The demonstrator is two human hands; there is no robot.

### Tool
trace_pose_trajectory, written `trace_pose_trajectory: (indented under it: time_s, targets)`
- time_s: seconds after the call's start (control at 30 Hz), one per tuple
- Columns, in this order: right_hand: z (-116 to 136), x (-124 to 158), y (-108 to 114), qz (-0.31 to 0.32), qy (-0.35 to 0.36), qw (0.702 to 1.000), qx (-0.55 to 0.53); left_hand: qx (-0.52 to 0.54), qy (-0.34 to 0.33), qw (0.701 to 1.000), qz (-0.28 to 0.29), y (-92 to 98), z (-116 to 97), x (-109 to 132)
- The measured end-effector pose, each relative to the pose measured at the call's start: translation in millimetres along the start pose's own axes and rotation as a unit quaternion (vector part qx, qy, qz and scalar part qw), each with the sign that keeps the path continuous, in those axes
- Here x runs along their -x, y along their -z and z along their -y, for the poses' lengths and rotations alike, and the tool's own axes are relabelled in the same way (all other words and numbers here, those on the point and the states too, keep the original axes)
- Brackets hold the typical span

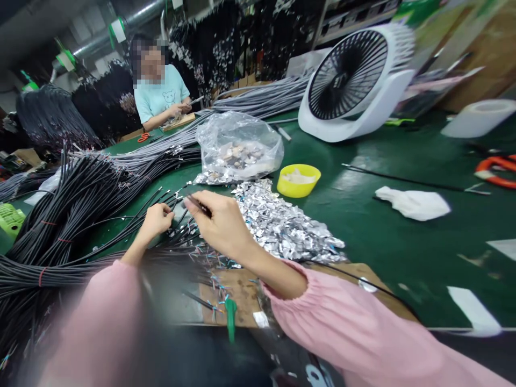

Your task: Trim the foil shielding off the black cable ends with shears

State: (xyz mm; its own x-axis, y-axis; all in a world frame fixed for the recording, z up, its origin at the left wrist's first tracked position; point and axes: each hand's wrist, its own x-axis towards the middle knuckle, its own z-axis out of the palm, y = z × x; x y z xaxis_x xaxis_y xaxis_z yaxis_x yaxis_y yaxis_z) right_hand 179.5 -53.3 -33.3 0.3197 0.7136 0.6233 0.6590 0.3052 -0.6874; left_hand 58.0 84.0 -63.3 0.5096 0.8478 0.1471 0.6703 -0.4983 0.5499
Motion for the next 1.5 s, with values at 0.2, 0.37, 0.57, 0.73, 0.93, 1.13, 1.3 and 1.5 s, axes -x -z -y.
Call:
trace_pose_trajectory:
  time_s: [0.2, 0.37, 0.57, 0.73, 0.93, 1.13, 1.3, 1.5]
  targets:
    - [-3.4, -0.2, -2.4, 0.01, 0.003, 0.999, 0.032, 0.149, -0.078, 0.985, -0.045, 13.0, -21.2, 30.4]
    - [-0.9, 1.1, -2.0, 0.023, 0.029, 0.999, 0.001, 0.216, -0.128, 0.966, -0.061, 19.9, -29.2, 55.8]
    - [2.5, 1.2, -2.1, 0.035, -0.003, 0.999, -0.04, 0.224, -0.12, 0.965, -0.063, 22.4, -34.9, 68.0]
    - [6.7, 4.1, -1.3, 0.049, -0.005, 0.995, -0.083, 0.251, -0.103, 0.958, -0.093, 20.8, -39.3, 76.5]
    - [8.0, 8.5, -1.4, 0.04, 0.057, 0.997, -0.033, 0.355, -0.031, 0.934, -0.015, 17.2, -38.9, 77.1]
    - [6.6, 11.0, -2.4, 0.041, 0.018, 0.999, 0.001, 0.467, 0.009, 0.883, 0.054, 19.0, -37.5, 72.1]
    - [6.5, 11.7, -1.6, 0.039, 0.01, 0.997, 0.059, 0.525, 0.044, 0.85, 0.028, 29.5, -43.5, 67.8]
    - [7.9, 12.3, -2.9, 0.058, 0.05, 0.996, 0.037, 0.521, 0.029, 0.852, 0.033, 28.2, -43.2, 68.4]
